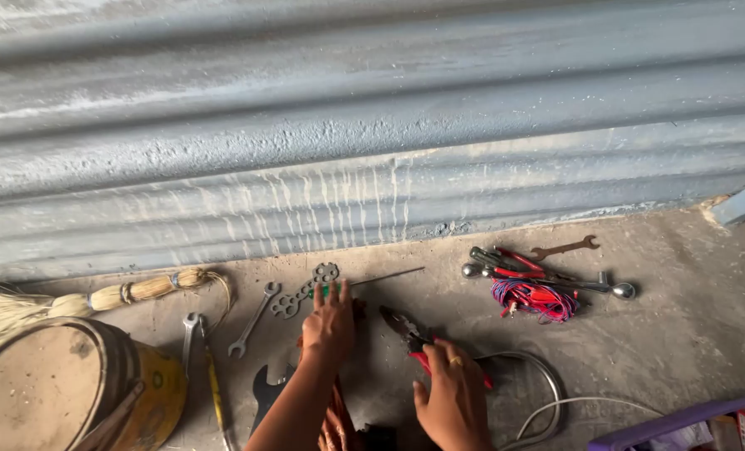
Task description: Cleaning and organizing various mechanical tools using a cloth and a bottle of liquid on a workshop floor.
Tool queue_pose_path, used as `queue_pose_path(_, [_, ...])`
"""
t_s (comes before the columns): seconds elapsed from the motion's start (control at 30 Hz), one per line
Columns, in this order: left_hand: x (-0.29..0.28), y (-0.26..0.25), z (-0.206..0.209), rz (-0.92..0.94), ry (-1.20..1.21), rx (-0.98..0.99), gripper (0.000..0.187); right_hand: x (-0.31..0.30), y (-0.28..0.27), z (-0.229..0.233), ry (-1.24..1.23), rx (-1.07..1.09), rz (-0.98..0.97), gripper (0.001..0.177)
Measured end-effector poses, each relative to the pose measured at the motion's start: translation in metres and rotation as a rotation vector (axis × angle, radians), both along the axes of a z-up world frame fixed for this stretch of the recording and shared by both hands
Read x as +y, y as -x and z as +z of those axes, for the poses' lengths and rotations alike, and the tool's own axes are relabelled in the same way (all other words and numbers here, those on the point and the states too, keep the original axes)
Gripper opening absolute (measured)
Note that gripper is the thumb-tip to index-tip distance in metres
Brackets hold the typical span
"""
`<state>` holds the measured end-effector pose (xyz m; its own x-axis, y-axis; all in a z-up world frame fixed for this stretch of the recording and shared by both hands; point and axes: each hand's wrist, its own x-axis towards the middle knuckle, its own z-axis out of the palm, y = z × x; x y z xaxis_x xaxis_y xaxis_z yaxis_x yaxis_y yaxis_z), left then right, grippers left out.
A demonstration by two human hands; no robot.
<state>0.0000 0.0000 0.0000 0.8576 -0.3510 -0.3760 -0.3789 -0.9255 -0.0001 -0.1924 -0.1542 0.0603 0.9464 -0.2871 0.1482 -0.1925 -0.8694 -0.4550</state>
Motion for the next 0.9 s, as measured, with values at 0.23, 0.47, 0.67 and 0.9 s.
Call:
queue_pose_path(0.23, [0.002,0.015,0.032,0.146,0.035,0.01,0.032,0.005,0.01,0.015,-0.121,-0.042,-0.012,0.057])
queue_pose_path(0.47, [0.025,0.04,-0.031,0.116,0.051,-0.131,0.025,-0.002,0.023,0.036,-0.125,-0.148,-0.034,0.044])
queue_pose_path(0.67, [0.024,0.101,0.058,0.411,0.264,0.045,0.034,-0.003,0.04,0.024,-0.227,-0.044,-0.146,0.038])
queue_pose_path(0.9, [-0.004,0.156,0.178,0.059,0.37,0.198,0.043,0.004,0.031,0.034,-1.54,0.308,-0.466,0.037])
